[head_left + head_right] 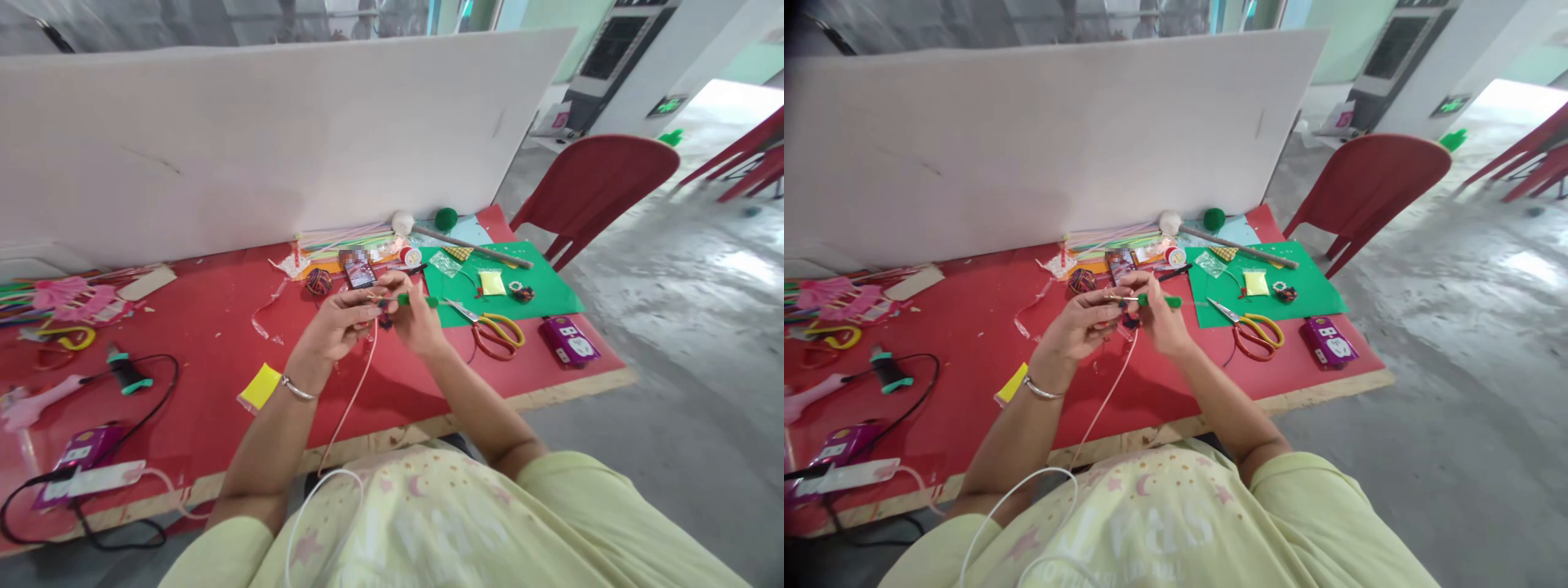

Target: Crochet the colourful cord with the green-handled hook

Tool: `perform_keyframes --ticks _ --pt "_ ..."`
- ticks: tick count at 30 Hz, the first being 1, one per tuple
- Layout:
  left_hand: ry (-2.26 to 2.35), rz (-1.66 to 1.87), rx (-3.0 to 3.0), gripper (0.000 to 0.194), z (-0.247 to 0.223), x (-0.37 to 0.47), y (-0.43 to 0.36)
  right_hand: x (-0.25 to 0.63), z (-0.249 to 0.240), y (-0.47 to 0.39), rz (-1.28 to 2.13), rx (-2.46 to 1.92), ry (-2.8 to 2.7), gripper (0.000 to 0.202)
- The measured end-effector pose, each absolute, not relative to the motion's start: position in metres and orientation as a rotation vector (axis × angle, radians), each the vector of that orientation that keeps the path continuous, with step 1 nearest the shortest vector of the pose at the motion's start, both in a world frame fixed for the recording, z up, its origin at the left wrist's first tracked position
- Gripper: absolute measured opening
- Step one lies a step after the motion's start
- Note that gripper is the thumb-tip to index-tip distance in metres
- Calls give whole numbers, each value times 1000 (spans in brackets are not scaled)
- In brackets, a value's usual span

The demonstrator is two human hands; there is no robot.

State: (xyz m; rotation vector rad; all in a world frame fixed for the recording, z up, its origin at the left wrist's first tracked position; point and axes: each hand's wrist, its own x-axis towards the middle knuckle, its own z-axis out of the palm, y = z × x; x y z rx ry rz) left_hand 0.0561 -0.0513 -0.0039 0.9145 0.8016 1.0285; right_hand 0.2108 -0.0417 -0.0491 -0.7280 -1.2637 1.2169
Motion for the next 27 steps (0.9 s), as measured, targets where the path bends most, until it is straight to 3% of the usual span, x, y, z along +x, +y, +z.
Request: perform_keyframes --ticks 4,8,15,18,21,23,27 --pt "828 952 1038 38 3 38 -55 232 -40 -18 1633 -506 -1344 46" --pt "868 946 1083 38 -1 35 -57 251 -28 -3 1674 -485 -1582 36" --pt "990 1050 1287 33 -15 34 -50 265 5 -8 1028 -560 -2092 43" --pt "1104 1111 1341 32 -18 38 -48 264 8 -16 723 -520 -2182 37" --pt "1170 1137 1351 33 -18 37 -46 264 5 -20 609 -519 -2192 36" --pt "1124 1095 1319 33 -17 35 -45 264 2 -19 738 -556 -2134 38" --pt "956 969 1224 29 -16 31 -44 258 -9 -17 1357 -646 -1825 31"
